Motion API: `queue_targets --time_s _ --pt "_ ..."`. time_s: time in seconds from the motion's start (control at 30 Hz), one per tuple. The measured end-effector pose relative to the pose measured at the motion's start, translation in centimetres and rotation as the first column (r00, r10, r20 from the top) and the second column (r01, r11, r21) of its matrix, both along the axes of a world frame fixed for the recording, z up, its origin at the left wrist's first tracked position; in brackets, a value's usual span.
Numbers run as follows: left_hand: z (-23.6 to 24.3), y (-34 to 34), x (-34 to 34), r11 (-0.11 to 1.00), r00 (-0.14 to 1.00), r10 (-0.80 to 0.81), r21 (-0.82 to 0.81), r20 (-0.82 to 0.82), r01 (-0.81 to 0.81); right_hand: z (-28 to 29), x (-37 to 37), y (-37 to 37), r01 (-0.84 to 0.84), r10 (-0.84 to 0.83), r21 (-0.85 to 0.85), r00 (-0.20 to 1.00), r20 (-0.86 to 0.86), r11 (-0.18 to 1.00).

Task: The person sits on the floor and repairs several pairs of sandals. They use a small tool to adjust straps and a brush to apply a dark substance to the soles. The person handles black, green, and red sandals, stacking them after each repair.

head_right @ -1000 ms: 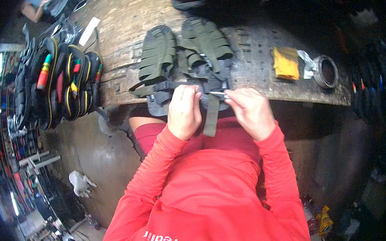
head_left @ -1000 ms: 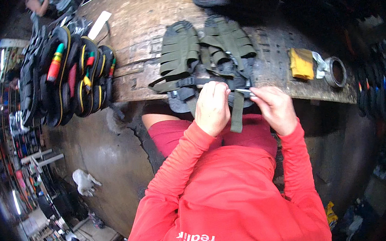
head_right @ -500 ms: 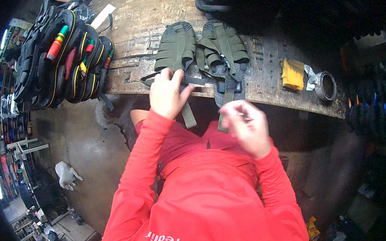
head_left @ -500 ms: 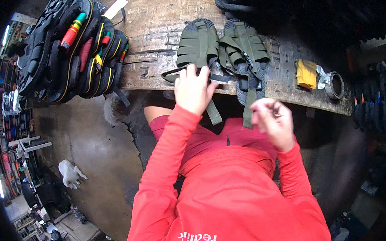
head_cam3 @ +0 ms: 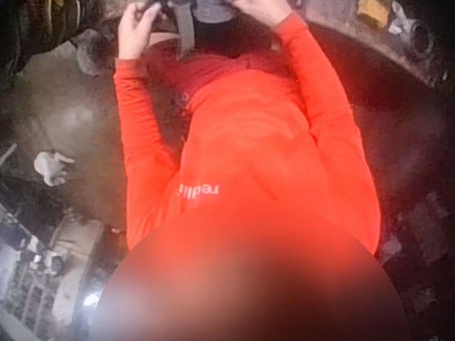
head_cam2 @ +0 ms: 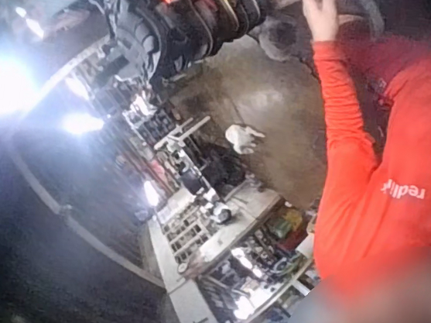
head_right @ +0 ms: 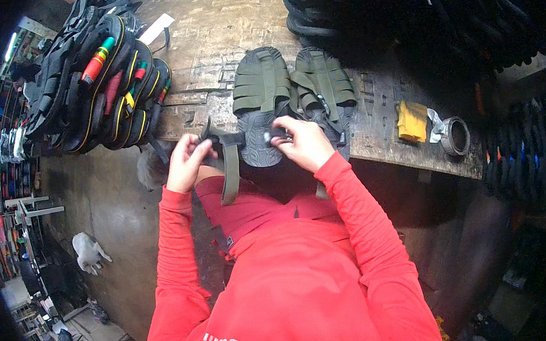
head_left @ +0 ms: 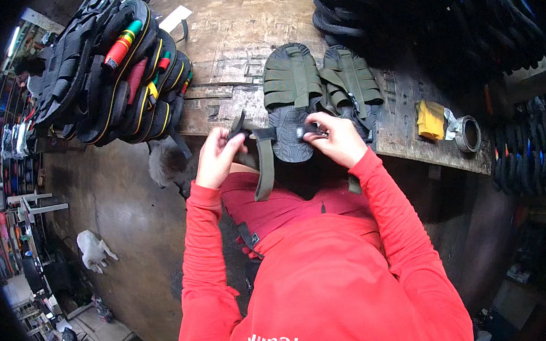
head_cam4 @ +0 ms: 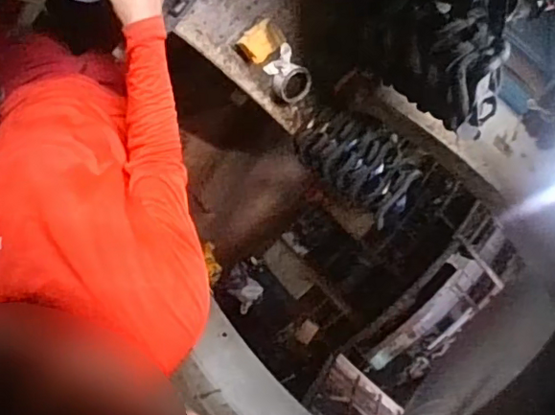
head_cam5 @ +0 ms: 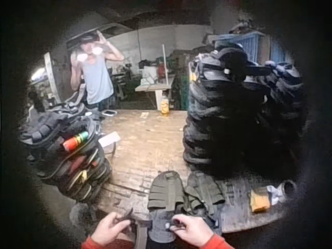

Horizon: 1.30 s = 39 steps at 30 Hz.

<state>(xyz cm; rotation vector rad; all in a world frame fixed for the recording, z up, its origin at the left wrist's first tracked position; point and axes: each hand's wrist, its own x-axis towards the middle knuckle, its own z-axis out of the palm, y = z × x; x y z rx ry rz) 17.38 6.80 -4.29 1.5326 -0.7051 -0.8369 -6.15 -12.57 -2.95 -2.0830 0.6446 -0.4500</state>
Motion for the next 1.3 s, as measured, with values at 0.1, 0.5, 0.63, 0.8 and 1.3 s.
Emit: queue_targets --time_s 0.1,0.5,0.63,0.8,1.3 --pt "-2.8 2.5 0.9 0.994 0.996 -0.049 0.095 -0.069 0.056 -0.7 -1.1 -0.3 0.098 -0.094 0.105 0.995 -0.045 0.990" --pt "0.1 4.7 0.1 0.980 0.755 -0.122 0.198 0.644 -0.010 6.2 -3.3 0.5 0.270 -0.269 -0.086 0.963 0.016 0.959" --pt "1.5 4.9 0.2 0.967 0.763 -0.185 0.254 0.619 0.028 7.2 -4.1 1.6 0.185 -0.157 -0.228 0.979 0.133 0.956" --pt "4.3 6.1 -0.5 0.962 0.639 -0.199 0.273 0.743 -0.017 6.4 1.2 5.8 -0.152 0.245 -0.336 0.936 0.253 0.929" --pt "7.2 0.7 -1.9 0.980 0.412 -0.066 -0.019 0.909 0.198 2.4 7.8 1.3 -0.562 0.529 0.390 0.825 0.199 0.729"
